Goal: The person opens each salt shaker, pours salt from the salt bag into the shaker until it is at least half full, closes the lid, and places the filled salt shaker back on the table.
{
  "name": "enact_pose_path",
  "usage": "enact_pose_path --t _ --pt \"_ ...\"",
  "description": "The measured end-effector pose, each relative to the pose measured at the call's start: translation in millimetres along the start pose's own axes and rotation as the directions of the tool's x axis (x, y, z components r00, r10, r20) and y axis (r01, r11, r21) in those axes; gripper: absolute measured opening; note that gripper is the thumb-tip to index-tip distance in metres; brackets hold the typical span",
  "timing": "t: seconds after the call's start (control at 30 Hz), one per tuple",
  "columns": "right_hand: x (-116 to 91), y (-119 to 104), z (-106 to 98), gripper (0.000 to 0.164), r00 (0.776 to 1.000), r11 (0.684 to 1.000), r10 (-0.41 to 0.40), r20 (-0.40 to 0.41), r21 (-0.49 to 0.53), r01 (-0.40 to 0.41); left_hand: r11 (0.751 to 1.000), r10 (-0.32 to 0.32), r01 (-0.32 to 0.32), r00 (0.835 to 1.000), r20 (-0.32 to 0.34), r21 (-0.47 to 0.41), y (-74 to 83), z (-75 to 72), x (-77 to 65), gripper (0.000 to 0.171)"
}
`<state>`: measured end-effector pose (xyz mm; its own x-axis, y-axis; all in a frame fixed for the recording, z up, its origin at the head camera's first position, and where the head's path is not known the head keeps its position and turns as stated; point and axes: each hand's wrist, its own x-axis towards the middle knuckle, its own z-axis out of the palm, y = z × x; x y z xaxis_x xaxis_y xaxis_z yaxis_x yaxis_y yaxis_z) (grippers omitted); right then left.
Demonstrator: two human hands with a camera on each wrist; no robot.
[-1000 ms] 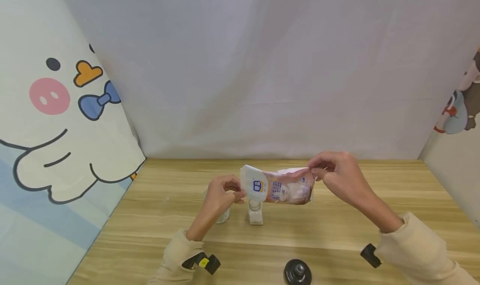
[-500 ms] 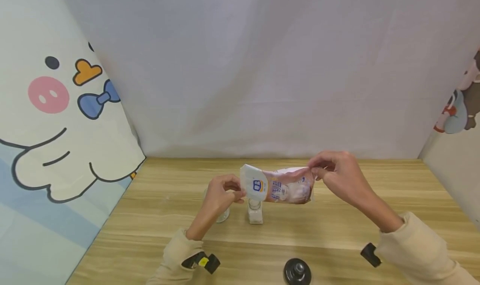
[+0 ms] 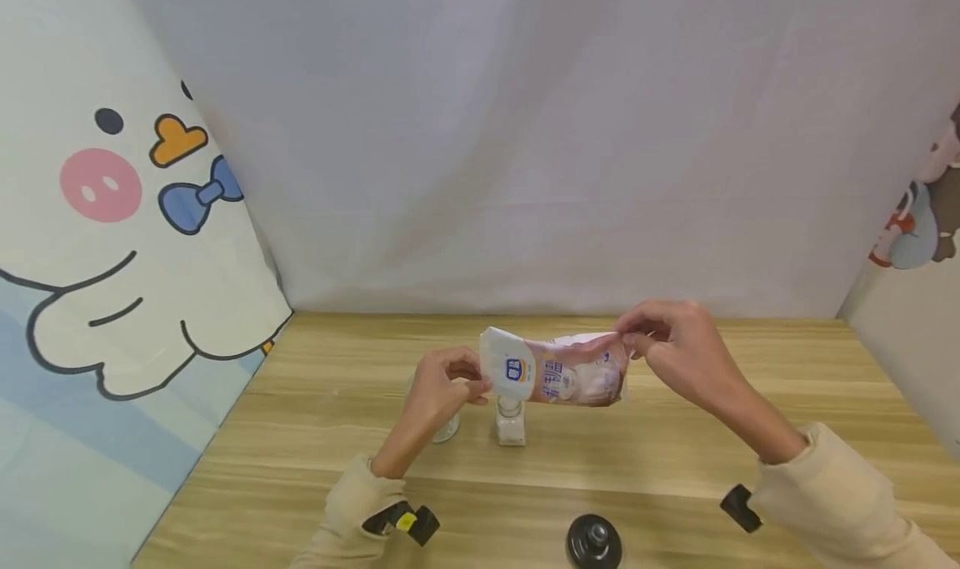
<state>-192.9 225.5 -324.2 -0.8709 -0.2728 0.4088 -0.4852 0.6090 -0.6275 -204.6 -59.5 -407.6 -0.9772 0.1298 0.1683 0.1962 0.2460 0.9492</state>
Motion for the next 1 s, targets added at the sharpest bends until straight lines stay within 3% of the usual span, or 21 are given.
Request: enact_pose_path --t 0.13,0.27,0.33,0.67,1.0 --pt "0 -1 0 0.015 1.000 1.000 0.001 -0.001 0.004 -0.001 1.000 0.001 -0.001 1.000 0.002 0.013 10.5 -0.8 -3.3 0.010" --pt "0 -1 -1 0.015 1.000 1.000 -0.002 -0.005 0.002 0.002 1.000 -0.002 0.002 1.000 0.004 0.017 9.8 -1.0 -2.7 0.010" --pt "0 -1 -1 0.015 1.000 1.000 -0.002 -0.006 0.007 0.002 1.000 -0.002 0.002 1.000 0.004 0.010 0.4 -0.4 0.8 0.012" --pt "0 2 1 0.015 1.000 1.000 0.010 -0.007 0.006 -0.010 1.000 -0.021 0.021 1.000 0.001 -0.007 9.6 0.2 -2.1 0.010" --pt "1 2 1 0.015 1.000 1.000 -0.002 -0.012 0.013 0.002 1.000 -0.010 0.010 1.000 -0.007 0.014 0.0 0.6 0.3 0.012"
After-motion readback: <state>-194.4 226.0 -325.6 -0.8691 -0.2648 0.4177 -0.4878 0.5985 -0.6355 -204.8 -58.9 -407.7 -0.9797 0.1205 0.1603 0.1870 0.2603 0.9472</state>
